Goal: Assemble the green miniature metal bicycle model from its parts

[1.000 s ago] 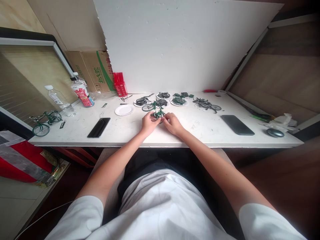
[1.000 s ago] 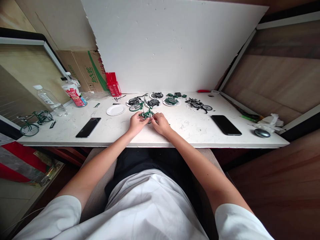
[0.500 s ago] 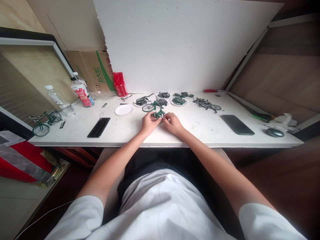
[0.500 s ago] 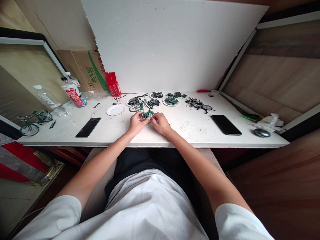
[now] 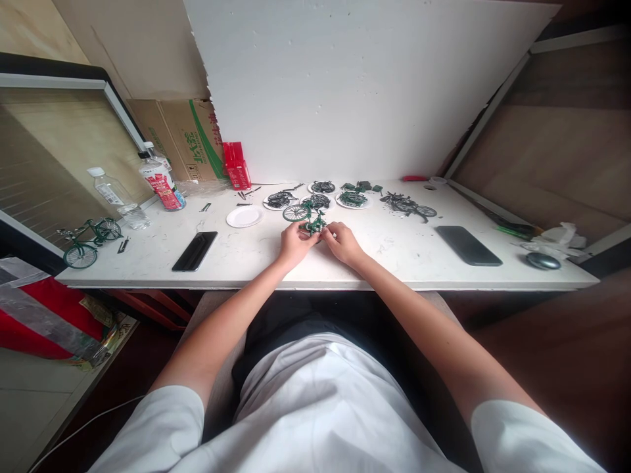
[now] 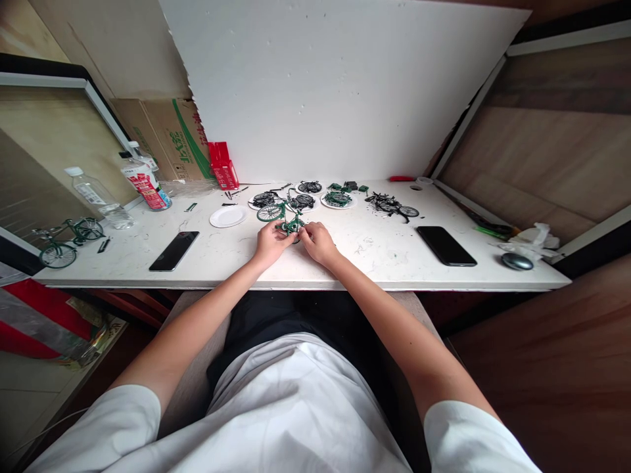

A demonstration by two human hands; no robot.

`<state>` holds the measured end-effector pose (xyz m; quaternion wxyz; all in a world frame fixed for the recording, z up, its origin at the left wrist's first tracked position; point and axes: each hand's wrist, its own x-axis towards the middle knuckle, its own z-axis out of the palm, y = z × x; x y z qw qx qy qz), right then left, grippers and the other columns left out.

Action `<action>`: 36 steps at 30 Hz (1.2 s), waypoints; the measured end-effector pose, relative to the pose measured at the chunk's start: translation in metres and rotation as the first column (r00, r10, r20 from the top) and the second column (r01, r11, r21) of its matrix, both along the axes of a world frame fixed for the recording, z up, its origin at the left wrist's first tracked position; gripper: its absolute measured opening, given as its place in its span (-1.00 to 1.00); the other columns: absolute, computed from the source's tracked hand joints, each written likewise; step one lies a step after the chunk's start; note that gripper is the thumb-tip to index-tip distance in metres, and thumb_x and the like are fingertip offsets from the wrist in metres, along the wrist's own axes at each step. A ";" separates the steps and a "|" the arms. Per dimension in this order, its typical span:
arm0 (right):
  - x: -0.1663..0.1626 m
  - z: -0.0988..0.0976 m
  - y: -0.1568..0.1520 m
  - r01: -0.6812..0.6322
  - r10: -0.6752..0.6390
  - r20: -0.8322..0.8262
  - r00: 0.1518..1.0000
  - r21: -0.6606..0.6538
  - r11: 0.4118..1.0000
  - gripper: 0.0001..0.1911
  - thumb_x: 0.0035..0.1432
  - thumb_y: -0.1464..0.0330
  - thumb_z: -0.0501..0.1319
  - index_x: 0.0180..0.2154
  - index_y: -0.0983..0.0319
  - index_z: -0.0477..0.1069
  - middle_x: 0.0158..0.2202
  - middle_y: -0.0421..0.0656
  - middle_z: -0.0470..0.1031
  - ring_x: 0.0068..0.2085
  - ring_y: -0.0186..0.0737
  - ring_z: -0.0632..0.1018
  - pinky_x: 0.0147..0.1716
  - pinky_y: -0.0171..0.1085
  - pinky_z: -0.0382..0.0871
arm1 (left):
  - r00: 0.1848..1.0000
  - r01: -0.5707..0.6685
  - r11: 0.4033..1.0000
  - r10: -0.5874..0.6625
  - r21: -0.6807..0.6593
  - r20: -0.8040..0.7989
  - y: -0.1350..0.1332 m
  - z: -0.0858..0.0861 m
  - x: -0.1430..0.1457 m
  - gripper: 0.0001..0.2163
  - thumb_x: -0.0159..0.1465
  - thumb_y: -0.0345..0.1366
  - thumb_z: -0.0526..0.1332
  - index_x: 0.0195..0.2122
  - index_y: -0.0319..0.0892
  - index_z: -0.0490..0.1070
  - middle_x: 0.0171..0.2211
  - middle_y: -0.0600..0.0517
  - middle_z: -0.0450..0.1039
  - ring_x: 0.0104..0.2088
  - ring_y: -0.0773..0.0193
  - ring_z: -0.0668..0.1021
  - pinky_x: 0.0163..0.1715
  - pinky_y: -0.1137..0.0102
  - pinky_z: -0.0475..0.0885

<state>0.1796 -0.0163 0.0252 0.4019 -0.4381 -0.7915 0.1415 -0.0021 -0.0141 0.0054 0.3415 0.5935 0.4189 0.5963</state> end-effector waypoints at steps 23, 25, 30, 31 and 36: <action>0.000 0.000 -0.001 -0.008 0.008 -0.007 1.000 -0.019 1.000 -0.64 0.47 0.16 0.07 -0.34 0.15 0.44 -0.29 -0.04 0.55 -0.16 0.00 0.51 -0.07 -0.06 0.37 | 0.999 -0.038 0.999 0.039 0.019 -0.035 0.001 0.000 0.000 -0.59 0.09 -0.26 0.54 -0.06 -0.17 0.52 -0.27 -0.05 0.67 -0.34 0.20 0.69 -0.26 0.32 0.64; 0.001 -0.001 0.001 -0.007 0.007 -0.015 1.000 -0.023 1.000 -0.61 0.48 0.14 0.06 -0.35 0.16 0.45 -0.30 -0.04 0.56 -0.16 0.00 0.51 -0.08 -0.08 0.37 | 0.998 -0.037 0.999 0.038 0.021 -0.048 0.000 -0.001 0.000 -0.60 0.10 -0.26 0.54 -0.06 -0.18 0.52 -0.27 -0.07 0.68 -0.33 0.18 0.70 -0.24 0.30 0.65; 0.001 -0.002 0.002 -0.025 0.021 -0.070 0.997 -0.050 0.998 -0.57 0.47 0.10 0.04 -0.38 0.16 0.46 -0.31 -0.04 0.58 -0.20 -0.01 0.54 -0.15 -0.11 0.37 | 0.999 -0.026 0.999 0.028 0.035 -0.047 0.000 0.000 0.000 -0.60 0.13 -0.26 0.52 -0.04 -0.19 0.52 -0.25 -0.08 0.69 -0.31 0.17 0.72 -0.24 0.30 0.65; 0.001 -0.002 0.002 -0.033 0.028 -0.087 0.996 -0.058 0.998 -0.57 0.47 0.10 0.04 -0.38 0.16 0.45 -0.31 -0.04 0.59 -0.21 -0.01 0.55 -0.16 -0.11 0.37 | 0.999 -0.024 0.999 0.026 0.043 -0.043 0.000 0.000 0.001 -0.61 0.13 -0.26 0.52 -0.03 -0.19 0.53 -0.24 -0.09 0.69 -0.32 0.18 0.71 -0.25 0.31 0.64; 0.000 -0.002 0.003 -0.034 0.024 -0.137 0.990 -0.070 0.997 -0.63 0.45 0.14 0.05 -0.34 0.16 0.44 -0.28 -0.05 0.60 -0.19 -0.02 0.56 -0.15 -0.11 0.38 | 0.999 -0.040 0.996 0.041 0.078 -0.015 0.000 0.001 0.001 -0.60 0.14 -0.25 0.53 -0.02 -0.20 0.53 -0.21 -0.10 0.69 -0.33 0.22 0.71 -0.28 0.38 0.62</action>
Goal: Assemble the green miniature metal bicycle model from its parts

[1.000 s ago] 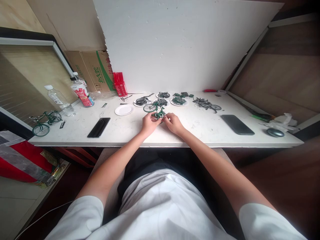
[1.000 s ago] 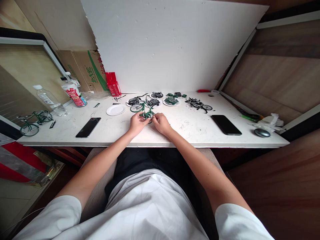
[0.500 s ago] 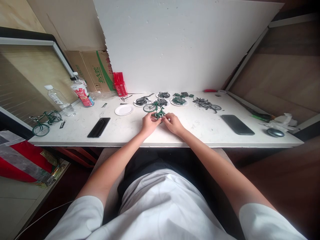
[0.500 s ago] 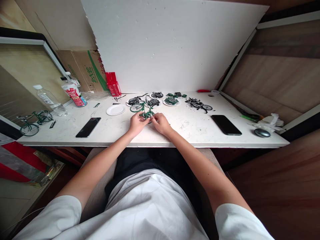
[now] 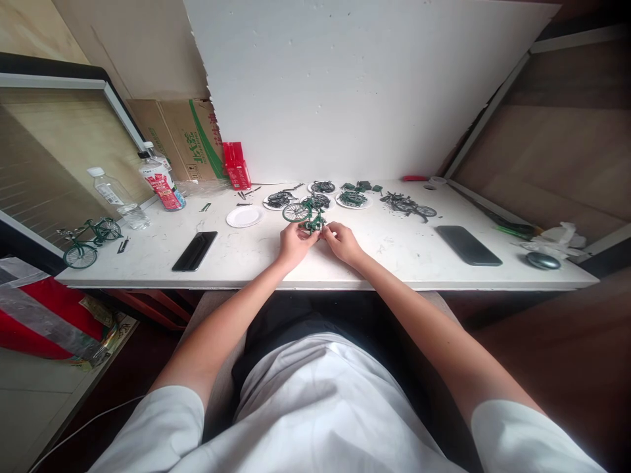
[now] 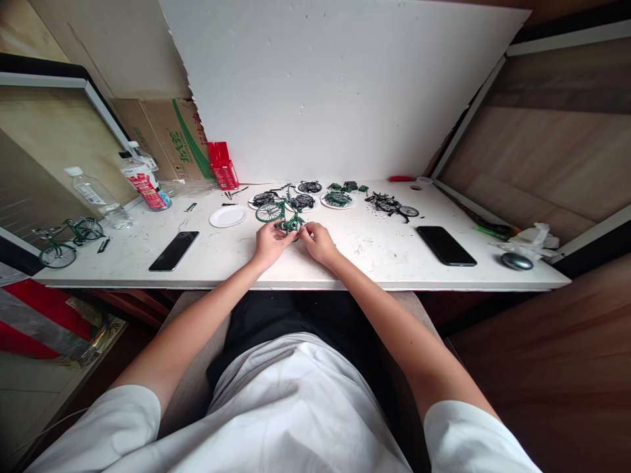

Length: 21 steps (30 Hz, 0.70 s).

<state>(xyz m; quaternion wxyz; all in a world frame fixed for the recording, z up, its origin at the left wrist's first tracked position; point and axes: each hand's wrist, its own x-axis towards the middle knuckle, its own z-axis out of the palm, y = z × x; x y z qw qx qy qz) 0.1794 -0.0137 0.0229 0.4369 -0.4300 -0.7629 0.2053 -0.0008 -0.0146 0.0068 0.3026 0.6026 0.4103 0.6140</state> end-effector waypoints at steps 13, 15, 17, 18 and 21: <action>-0.003 0.007 -0.013 0.042 -0.048 0.019 0.999 0.257 0.965 -0.93 0.26 0.32 0.26 -0.21 0.12 0.40 -0.25 -0.09 0.56 -0.13 0.01 0.52 -0.12 -0.05 0.40 | 0.998 -0.062 0.998 0.062 -0.021 0.003 0.001 0.000 -0.001 -0.57 0.13 -0.26 0.54 0.00 -0.22 0.52 -0.12 -0.13 0.68 -0.36 0.25 0.69 -0.30 0.39 0.60; -0.003 0.007 -0.014 0.037 -0.044 0.021 0.999 0.259 0.965 -0.94 0.28 0.31 0.27 -0.22 0.11 0.40 -0.25 -0.09 0.56 -0.13 0.02 0.52 -0.13 -0.05 0.40 | 0.997 -0.072 0.997 0.072 -0.018 -0.011 0.001 -0.001 -0.001 -0.58 0.14 -0.26 0.53 0.00 -0.22 0.53 -0.15 -0.12 0.69 -0.36 0.25 0.69 -0.30 0.39 0.60; -0.003 0.008 -0.014 0.034 -0.040 0.019 0.999 0.267 0.963 -0.94 0.29 0.30 0.27 -0.21 0.11 0.41 -0.26 -0.09 0.56 -0.14 0.02 0.52 -0.13 -0.05 0.40 | 0.996 -0.079 0.997 0.078 -0.008 -0.030 0.002 -0.001 -0.002 -0.60 0.14 -0.27 0.53 -0.01 -0.21 0.54 -0.19 -0.11 0.69 -0.37 0.24 0.68 -0.30 0.39 0.59; -0.003 0.008 -0.014 0.031 -0.037 0.020 0.999 0.271 0.962 -0.94 0.30 0.30 0.27 -0.21 0.11 0.41 -0.26 -0.09 0.56 -0.14 0.02 0.52 -0.14 -0.05 0.39 | 0.996 -0.079 0.997 0.079 -0.001 -0.040 0.002 -0.001 -0.002 -0.61 0.14 -0.27 0.52 -0.03 -0.21 0.54 -0.21 -0.10 0.68 -0.38 0.24 0.68 -0.31 0.39 0.58; -0.003 0.007 -0.014 0.028 -0.037 0.028 0.999 0.273 0.962 -0.95 0.30 0.31 0.27 -0.20 0.11 0.42 -0.27 -0.10 0.56 -0.14 0.02 0.52 -0.13 -0.05 0.39 | 0.995 -0.079 0.997 0.080 0.014 -0.066 0.001 -0.001 -0.003 -0.65 0.15 -0.26 0.52 -0.07 -0.20 0.55 -0.27 -0.07 0.67 -0.40 0.25 0.67 -0.33 0.39 0.57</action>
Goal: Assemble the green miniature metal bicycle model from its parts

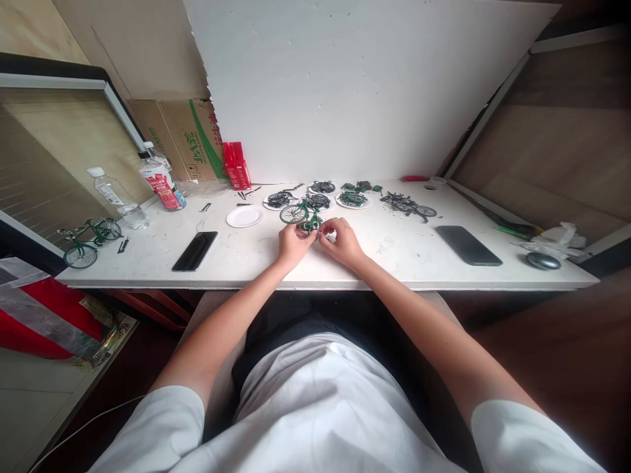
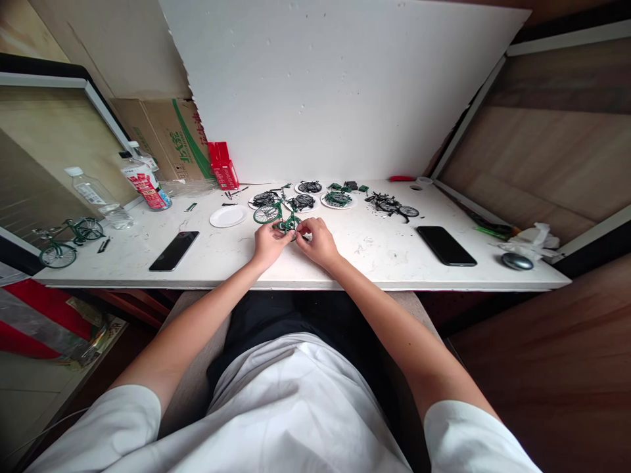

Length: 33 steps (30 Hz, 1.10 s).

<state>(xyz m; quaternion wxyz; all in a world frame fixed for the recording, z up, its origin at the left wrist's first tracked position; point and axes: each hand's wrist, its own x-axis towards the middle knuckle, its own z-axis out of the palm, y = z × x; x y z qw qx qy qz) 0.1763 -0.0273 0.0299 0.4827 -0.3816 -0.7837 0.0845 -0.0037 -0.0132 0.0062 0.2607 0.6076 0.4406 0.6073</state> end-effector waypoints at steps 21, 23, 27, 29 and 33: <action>0.000 -0.003 0.003 0.061 -0.053 0.068 0.996 -0.110 0.992 -0.89 0.38 0.25 0.21 -0.23 0.12 0.41 -0.28 -0.08 0.57 -0.14 0.02 0.53 -0.21 -0.08 0.38 | 1.000 -0.001 1.000 0.002 -0.021 0.023 0.001 0.000 0.000 -0.62 0.13 -0.24 0.53 -0.06 -0.20 0.55 -0.29 -0.06 0.68 -0.40 0.25 0.67 -0.32 0.39 0.59; 0.000 -0.004 0.003 0.059 -0.053 0.063 0.997 -0.102 0.993 -0.89 0.40 0.24 0.21 -0.22 0.11 0.41 -0.27 -0.07 0.57 -0.13 0.03 0.53 -0.19 -0.07 0.39 | 1.000 0.015 1.000 -0.014 -0.028 0.026 0.000 0.001 0.000 -0.63 0.14 -0.25 0.52 -0.06 -0.21 0.54 -0.26 -0.09 0.69 -0.37 0.23 0.69 -0.29 0.37 0.61; 0.001 -0.006 0.006 0.064 -0.059 0.046 0.997 -0.093 0.994 -0.88 0.41 0.23 0.21 -0.19 0.12 0.42 -0.25 -0.06 0.58 -0.12 0.03 0.53 -0.16 -0.06 0.40 | 0.994 0.082 0.994 -0.075 -0.079 0.079 -0.002 0.004 0.001 -0.64 0.18 -0.26 0.51 -0.04 -0.20 0.51 -0.18 -0.13 0.70 -0.28 0.17 0.73 -0.20 0.33 0.64; 0.001 -0.007 0.007 0.067 -0.064 0.035 0.997 -0.086 0.994 -0.87 0.41 0.22 0.21 -0.18 0.12 0.43 -0.24 -0.06 0.59 -0.12 0.02 0.54 -0.16 -0.06 0.40 | 0.988 0.111 0.989 -0.099 -0.096 0.122 -0.001 0.004 0.001 -0.64 0.20 -0.24 0.49 -0.03 -0.19 0.49 -0.17 -0.13 0.70 -0.24 0.15 0.74 -0.16 0.31 0.65; 0.002 -0.006 0.007 0.064 -0.062 0.031 0.998 -0.082 0.995 -0.86 0.42 0.22 0.21 -0.20 0.13 0.44 -0.25 -0.07 0.58 -0.14 0.02 0.54 -0.17 -0.06 0.39 | 0.983 0.140 0.988 -0.131 -0.065 0.130 0.002 0.000 0.002 -0.68 0.25 -0.17 0.46 -0.06 -0.18 0.49 -0.13 -0.14 0.69 -0.18 0.14 0.75 -0.08 0.26 0.66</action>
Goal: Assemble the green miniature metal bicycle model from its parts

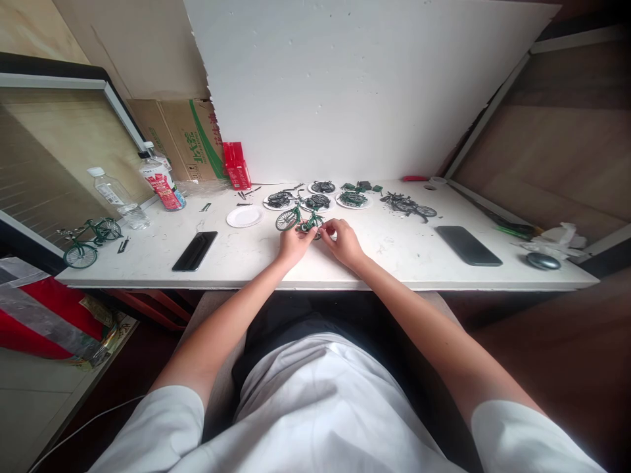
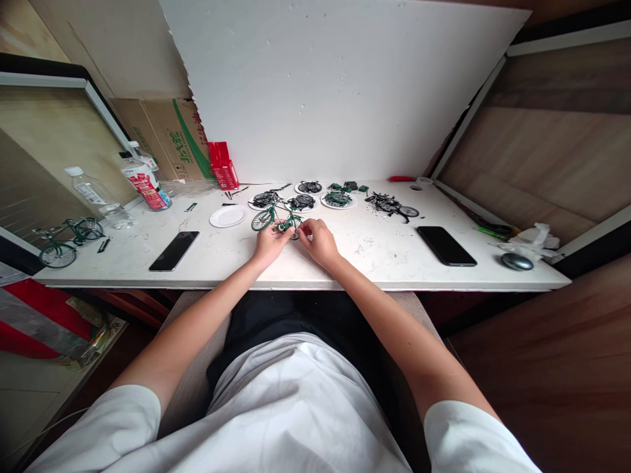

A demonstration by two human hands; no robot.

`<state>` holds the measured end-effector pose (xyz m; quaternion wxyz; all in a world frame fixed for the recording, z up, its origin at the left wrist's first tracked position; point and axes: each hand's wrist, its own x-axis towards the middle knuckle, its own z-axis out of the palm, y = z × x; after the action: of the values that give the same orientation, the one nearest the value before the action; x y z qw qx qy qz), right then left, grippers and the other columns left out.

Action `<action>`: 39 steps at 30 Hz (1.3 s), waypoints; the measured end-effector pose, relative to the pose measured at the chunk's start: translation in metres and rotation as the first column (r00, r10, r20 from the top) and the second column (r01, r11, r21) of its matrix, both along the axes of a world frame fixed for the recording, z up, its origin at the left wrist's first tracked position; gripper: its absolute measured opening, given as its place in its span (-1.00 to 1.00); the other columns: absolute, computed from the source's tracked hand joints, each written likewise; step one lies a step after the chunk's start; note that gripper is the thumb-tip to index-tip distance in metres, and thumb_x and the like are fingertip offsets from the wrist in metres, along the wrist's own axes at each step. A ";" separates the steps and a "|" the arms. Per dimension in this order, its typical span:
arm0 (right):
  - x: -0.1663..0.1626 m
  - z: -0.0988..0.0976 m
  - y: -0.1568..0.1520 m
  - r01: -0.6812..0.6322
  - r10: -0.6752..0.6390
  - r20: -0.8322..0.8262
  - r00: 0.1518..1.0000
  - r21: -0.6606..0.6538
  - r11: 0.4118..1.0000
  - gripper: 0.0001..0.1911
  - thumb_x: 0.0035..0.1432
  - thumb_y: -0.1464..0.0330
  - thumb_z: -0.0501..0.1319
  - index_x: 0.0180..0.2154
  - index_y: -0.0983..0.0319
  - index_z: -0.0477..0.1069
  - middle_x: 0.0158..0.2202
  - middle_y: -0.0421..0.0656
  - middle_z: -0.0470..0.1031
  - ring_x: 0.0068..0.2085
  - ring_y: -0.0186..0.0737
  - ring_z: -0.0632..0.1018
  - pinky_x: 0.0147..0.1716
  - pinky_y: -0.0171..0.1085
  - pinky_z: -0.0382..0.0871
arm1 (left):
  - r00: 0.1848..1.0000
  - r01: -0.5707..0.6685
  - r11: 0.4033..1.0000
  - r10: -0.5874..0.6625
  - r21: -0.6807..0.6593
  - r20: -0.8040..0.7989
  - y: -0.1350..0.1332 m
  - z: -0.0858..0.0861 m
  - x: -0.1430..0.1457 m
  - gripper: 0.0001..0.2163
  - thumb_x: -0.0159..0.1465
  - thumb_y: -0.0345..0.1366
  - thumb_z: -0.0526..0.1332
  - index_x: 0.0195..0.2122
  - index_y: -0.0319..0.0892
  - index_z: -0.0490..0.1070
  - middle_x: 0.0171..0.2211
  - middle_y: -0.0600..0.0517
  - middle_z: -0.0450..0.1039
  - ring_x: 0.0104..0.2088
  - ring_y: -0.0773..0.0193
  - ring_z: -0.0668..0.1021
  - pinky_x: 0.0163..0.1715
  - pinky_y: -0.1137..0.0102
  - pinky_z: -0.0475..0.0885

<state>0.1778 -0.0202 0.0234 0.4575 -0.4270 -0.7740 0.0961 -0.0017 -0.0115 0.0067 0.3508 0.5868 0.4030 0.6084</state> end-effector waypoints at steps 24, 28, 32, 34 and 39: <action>-0.001 0.007 -0.009 0.007 -0.006 0.046 0.999 -0.019 1.000 -0.91 0.30 0.33 0.29 -0.28 0.10 0.39 -0.30 -0.11 0.60 -0.13 0.02 0.54 -0.21 -0.09 0.38 | 0.998 -0.029 0.997 0.033 0.074 -0.051 -0.004 0.002 0.003 -0.74 0.24 -0.23 0.45 -0.11 -0.17 0.49 -0.17 -0.10 0.68 -0.28 0.19 0.73 -0.18 0.32 0.66; -0.001 0.006 -0.009 0.013 -0.012 0.047 0.999 -0.033 0.999 -0.89 0.29 0.32 0.29 -0.29 0.10 0.37 -0.30 -0.11 0.58 -0.17 0.00 0.54 -0.24 -0.11 0.36 | 0.998 -0.039 0.997 0.042 0.065 -0.053 -0.004 0.001 0.003 -0.74 0.22 -0.23 0.45 -0.13 -0.17 0.49 -0.16 -0.09 0.67 -0.28 0.19 0.73 -0.18 0.33 0.66; -0.001 0.005 -0.008 0.024 -0.021 0.056 0.998 -0.052 0.998 -0.88 0.27 0.32 0.30 -0.29 0.11 0.36 -0.30 -0.11 0.55 -0.21 -0.03 0.55 -0.27 -0.13 0.36 | 0.997 -0.043 0.996 0.047 0.073 -0.061 -0.001 -0.001 0.003 -0.73 0.21 -0.25 0.46 -0.11 -0.16 0.50 -0.14 -0.10 0.67 -0.28 0.19 0.73 -0.18 0.32 0.66; -0.001 0.004 -0.008 0.027 -0.023 0.066 0.998 -0.057 0.998 -0.88 0.27 0.32 0.29 -0.29 0.11 0.35 -0.30 -0.11 0.54 -0.23 -0.05 0.54 -0.28 -0.14 0.35 | 0.997 -0.038 0.996 0.043 0.083 -0.066 -0.001 -0.002 0.003 -0.73 0.21 -0.25 0.45 -0.10 -0.16 0.51 -0.14 -0.10 0.67 -0.27 0.18 0.73 -0.17 0.32 0.66; -0.001 0.002 -0.006 0.049 -0.041 0.087 0.995 -0.082 0.995 -0.87 0.27 0.29 0.28 -0.28 0.11 0.33 -0.31 -0.12 0.53 -0.27 -0.06 0.53 -0.31 -0.15 0.32 | 0.994 -0.040 0.994 0.049 0.101 -0.095 -0.004 0.000 0.003 -0.75 0.22 -0.30 0.43 -0.09 -0.16 0.51 -0.12 -0.09 0.67 -0.27 0.20 0.72 -0.16 0.30 0.66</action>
<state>0.1766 -0.0266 0.0257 0.4077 -0.4670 -0.7782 0.1001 0.0015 -0.0152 0.0066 0.2875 0.6234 0.4020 0.6059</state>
